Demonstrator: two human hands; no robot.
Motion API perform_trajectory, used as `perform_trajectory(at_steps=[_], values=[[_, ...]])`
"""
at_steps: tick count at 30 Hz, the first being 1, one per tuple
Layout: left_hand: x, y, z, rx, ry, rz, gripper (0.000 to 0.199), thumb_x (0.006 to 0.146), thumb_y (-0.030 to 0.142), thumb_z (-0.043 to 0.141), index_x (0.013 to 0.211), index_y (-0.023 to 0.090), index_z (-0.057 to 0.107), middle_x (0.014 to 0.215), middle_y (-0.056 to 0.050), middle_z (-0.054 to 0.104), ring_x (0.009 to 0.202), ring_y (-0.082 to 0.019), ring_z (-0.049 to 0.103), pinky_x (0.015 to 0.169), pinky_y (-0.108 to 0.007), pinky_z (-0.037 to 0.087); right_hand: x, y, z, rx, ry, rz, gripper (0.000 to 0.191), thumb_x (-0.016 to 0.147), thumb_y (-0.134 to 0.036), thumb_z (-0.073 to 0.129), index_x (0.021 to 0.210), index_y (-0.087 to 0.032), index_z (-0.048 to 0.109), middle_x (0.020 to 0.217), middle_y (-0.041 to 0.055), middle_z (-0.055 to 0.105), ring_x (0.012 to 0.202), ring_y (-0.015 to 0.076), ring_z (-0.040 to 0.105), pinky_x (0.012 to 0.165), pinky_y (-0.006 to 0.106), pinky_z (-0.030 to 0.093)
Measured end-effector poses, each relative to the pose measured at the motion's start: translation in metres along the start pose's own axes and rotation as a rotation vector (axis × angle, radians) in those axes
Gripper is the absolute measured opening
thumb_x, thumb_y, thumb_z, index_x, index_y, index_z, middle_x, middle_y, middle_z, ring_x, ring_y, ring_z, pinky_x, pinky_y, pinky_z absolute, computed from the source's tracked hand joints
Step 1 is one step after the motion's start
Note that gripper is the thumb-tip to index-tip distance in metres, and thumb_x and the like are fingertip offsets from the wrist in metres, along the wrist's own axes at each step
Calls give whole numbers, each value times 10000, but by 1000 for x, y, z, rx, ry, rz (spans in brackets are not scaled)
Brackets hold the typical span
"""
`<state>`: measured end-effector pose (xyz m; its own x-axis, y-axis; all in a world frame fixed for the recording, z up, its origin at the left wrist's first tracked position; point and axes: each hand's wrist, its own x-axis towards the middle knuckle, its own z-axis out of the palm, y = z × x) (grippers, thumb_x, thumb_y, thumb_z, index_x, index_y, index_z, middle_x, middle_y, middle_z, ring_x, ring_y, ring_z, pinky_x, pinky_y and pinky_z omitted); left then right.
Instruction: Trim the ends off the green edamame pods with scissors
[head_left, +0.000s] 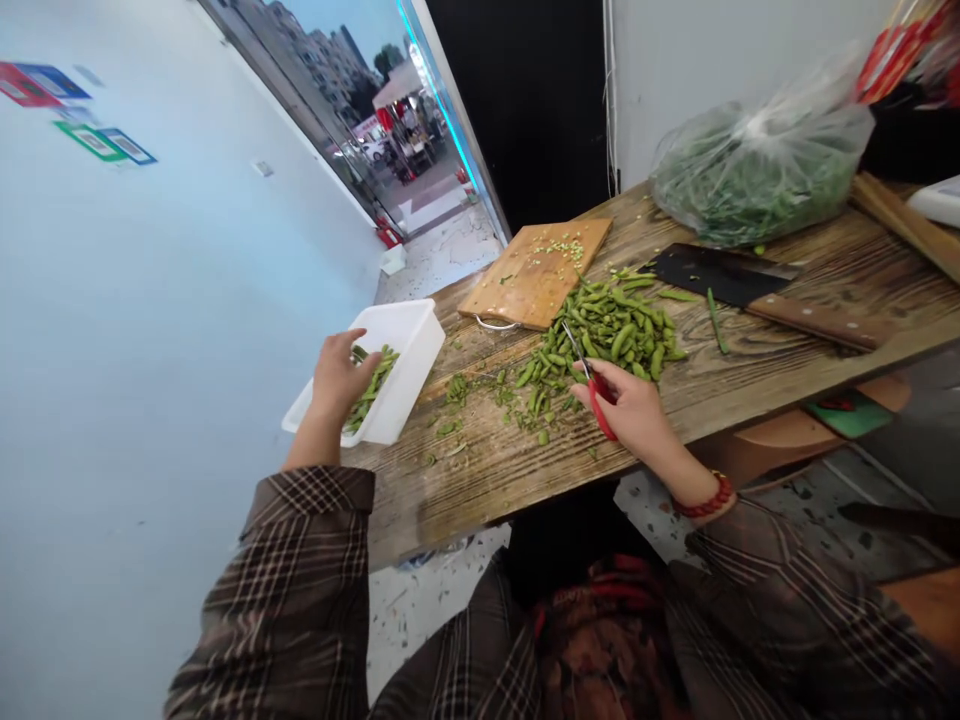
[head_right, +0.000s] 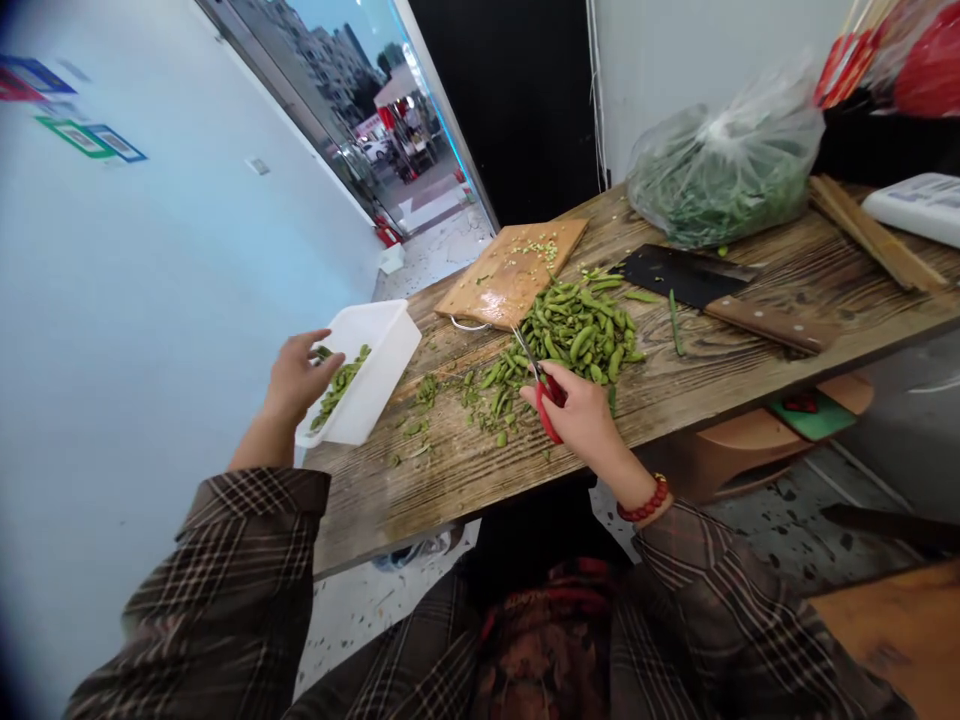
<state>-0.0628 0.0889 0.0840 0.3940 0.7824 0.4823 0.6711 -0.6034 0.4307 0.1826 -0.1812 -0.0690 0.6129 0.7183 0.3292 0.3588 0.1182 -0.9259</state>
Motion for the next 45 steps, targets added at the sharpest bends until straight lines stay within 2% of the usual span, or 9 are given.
perform_trajectory(at_steps=[3, 7, 11, 16, 23, 28, 31, 35, 45], values=[[-2, 5, 7, 178, -103, 171, 281, 698, 217, 665, 972, 158, 658, 1136, -119, 602, 1070, -257, 547, 987, -419, 400, 0, 1, 1, 28, 1, 12, 436, 801, -448, 634, 1132, -165, 657, 858, 54, 706, 686, 160, 622, 658, 279, 508], [-29, 52, 55, 109, -294, 241, 199, 805, 258, 564, 915, 149, 688, 931, -82, 648, 792, -181, 594, 823, -346, 475, 0, 1, 3, 29, 2, 24, 433, 798, -452, 635, 1125, -169, 664, 889, 62, 713, 715, 169, 636, 695, 289, 516], [-58, 95, 114, 70, -519, 345, 145, 764, 209, 616, 865, 147, 699, 801, -53, 607, 745, -167, 555, 740, -298, 455, 1, -2, 2, 4, -10, 27, 438, 783, -457, 647, 1112, -168, 669, 869, 55, 710, 695, 169, 626, 675, 290, 507], [-64, 103, 148, 49, -571, 302, 160, 669, 172, 694, 828, 147, 690, 728, -32, 557, 727, -179, 515, 722, -303, 419, 1, -5, 2, -40, -18, 18, 448, 768, -455, 666, 1120, -178, 669, 898, 58, 719, 719, 182, 639, 687, 301, 504], [-71, 84, 133, -198, -591, 127, 56, 720, 155, 602, 758, 142, 642, 660, -7, 592, 630, -131, 520, 655, -260, 404, 0, -3, 3, -93, -31, -41, 430, 791, -451, 643, 1115, -168, 666, 891, 65, 714, 724, 191, 648, 680, 305, 509], [-95, 86, 114, -855, -643, -199, 254, 742, 328, 688, 890, 140, 601, 779, -47, 698, 708, -129, 612, 709, -245, 425, -1, -4, 2, -211, -56, -123, 414, 802, -445, 636, 1111, -171, 666, 833, 63, 683, 677, 182, 614, 656, 303, 494], [-103, 93, 110, -1017, -667, -278, 314, 715, 318, 738, 948, 139, 627, 790, -53, 715, 745, -132, 628, 762, -252, 427, -2, -5, 2, -276, -142, -180, 427, 803, -455, 641, 1126, -177, 653, 769, 41, 637, 619, 162, 565, 603, 287, 470], [-108, 102, 112, -1077, -703, -268, 353, 707, 286, 753, 1017, 137, 672, 829, -53, 710, 801, -142, 626, 786, -255, 424, -2, -8, 2, -331, -211, -221, 450, 812, -440, 642, 1184, -189, 615, 780, 25, 616, 591, 142, 537, 602, 280, 469], [-117, 107, 119, -1106, -773, -92, 229, 774, 339, 690, 839, 120, 681, 738, -41, 657, 724, -136, 583, 735, -255, 426, -2, -9, 3, -352, -285, -283, 460, 817, -414, 650, 1213, -192, 578, 827, 38, 604, 644, 149, 546, 633, 291, 497]])
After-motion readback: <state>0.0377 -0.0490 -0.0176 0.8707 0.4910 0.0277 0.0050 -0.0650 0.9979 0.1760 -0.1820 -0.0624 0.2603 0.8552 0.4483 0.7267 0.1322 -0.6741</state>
